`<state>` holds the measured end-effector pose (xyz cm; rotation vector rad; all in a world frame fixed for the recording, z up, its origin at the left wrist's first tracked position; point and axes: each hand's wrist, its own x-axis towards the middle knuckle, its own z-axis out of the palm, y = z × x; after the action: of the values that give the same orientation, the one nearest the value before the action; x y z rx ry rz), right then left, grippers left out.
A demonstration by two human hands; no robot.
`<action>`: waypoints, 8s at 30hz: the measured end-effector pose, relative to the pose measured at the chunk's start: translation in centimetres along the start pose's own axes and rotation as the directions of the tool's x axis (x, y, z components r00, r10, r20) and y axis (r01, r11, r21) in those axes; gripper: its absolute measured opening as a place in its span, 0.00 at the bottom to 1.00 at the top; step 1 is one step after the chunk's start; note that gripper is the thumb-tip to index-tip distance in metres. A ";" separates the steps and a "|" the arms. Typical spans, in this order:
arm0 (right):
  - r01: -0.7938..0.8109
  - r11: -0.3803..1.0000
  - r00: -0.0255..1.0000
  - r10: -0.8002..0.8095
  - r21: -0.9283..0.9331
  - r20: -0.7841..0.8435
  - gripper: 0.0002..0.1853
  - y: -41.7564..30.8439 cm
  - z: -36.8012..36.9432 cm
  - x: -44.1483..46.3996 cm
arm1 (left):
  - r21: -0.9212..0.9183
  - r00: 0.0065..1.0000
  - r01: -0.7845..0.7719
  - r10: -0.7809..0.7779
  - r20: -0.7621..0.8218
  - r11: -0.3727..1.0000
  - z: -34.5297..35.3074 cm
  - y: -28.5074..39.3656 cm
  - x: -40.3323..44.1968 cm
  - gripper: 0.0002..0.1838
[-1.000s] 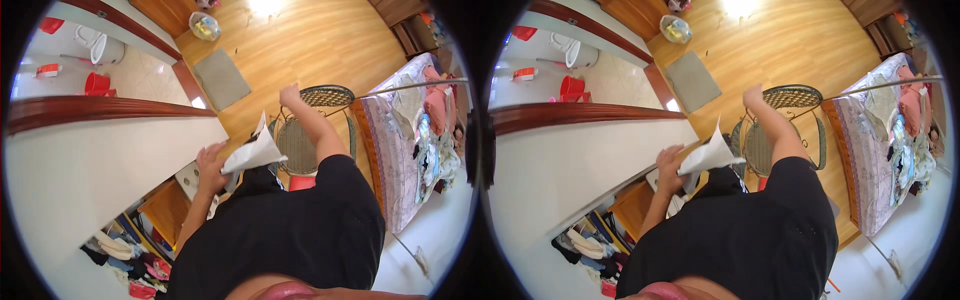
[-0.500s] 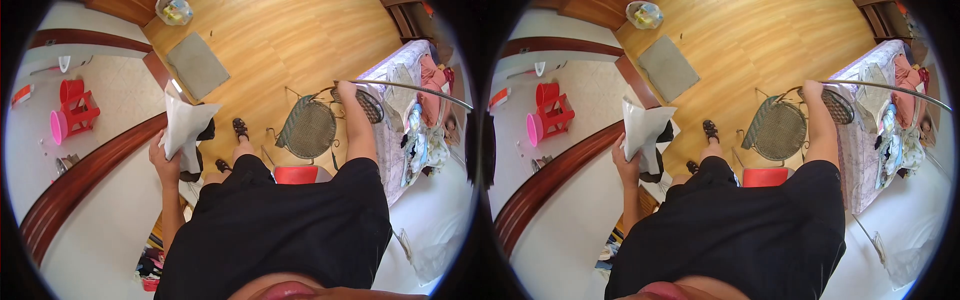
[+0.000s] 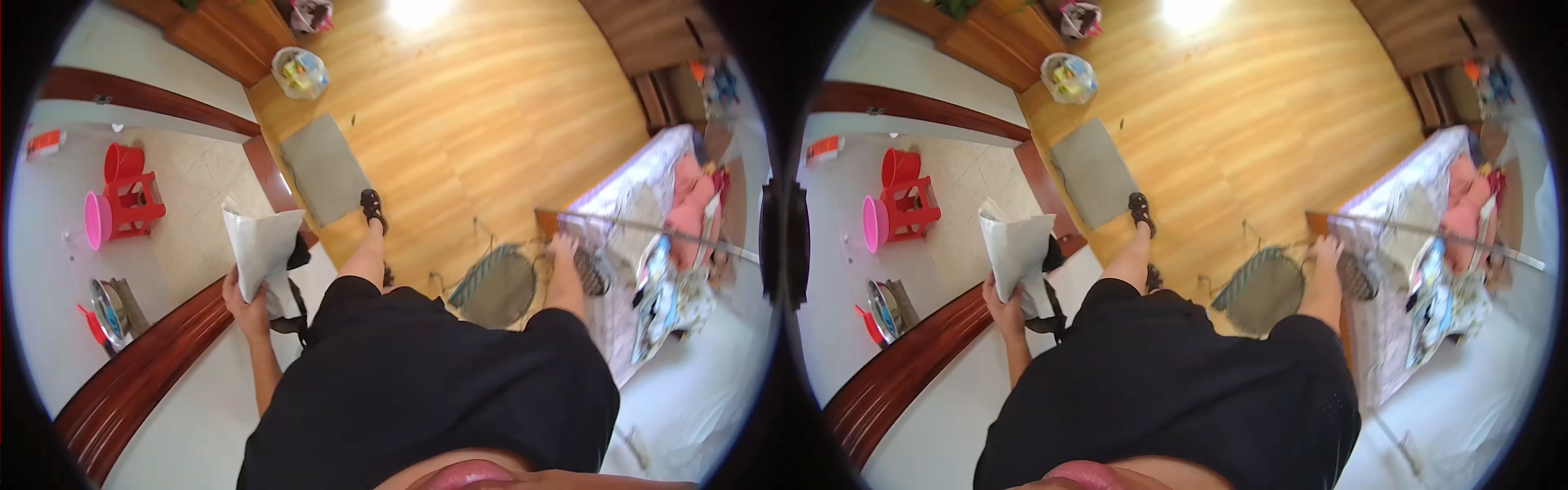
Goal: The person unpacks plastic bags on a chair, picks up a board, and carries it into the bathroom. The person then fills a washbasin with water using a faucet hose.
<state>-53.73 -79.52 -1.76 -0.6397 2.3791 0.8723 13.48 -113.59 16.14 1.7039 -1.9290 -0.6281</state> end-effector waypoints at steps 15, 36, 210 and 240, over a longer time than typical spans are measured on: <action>0.137 0.979 0.983 -0.152 0.148 0.099 0.21 0.5 -8.9 10.1 | -0.338 0.784 0.569 -0.619 -0.054 0.750 13.9 -2.4 24.5 0.30; 0.680 0.277 0.158 -0.959 0.679 0.233 0.35 -52.6 -61.9 18.4 | -0.891 0.735 0.033 -0.593 0.329 -0.453 34.5 16.1 33.2 0.18; -0.028 -0.960 -0.120 -0.275 -0.280 0.954 0.15 -63.3 32.4 -57.5 | -0.943 -0.823 -0.184 -0.481 0.303 -0.278 36.5 17.5 -58.2 0.14; 0.792 -0.237 0.213 -0.757 -0.563 0.618 0.14 -58.9 68.5 -86.5 | -0.655 0.061 0.752 -0.997 -0.048 0.077 -5.8 -28.9 -104.3 0.24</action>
<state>66.66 -51.05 -19.94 -2.1988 0.6384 1.2327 50.12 -13.52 -3.55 2.2742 0.0731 -0.8342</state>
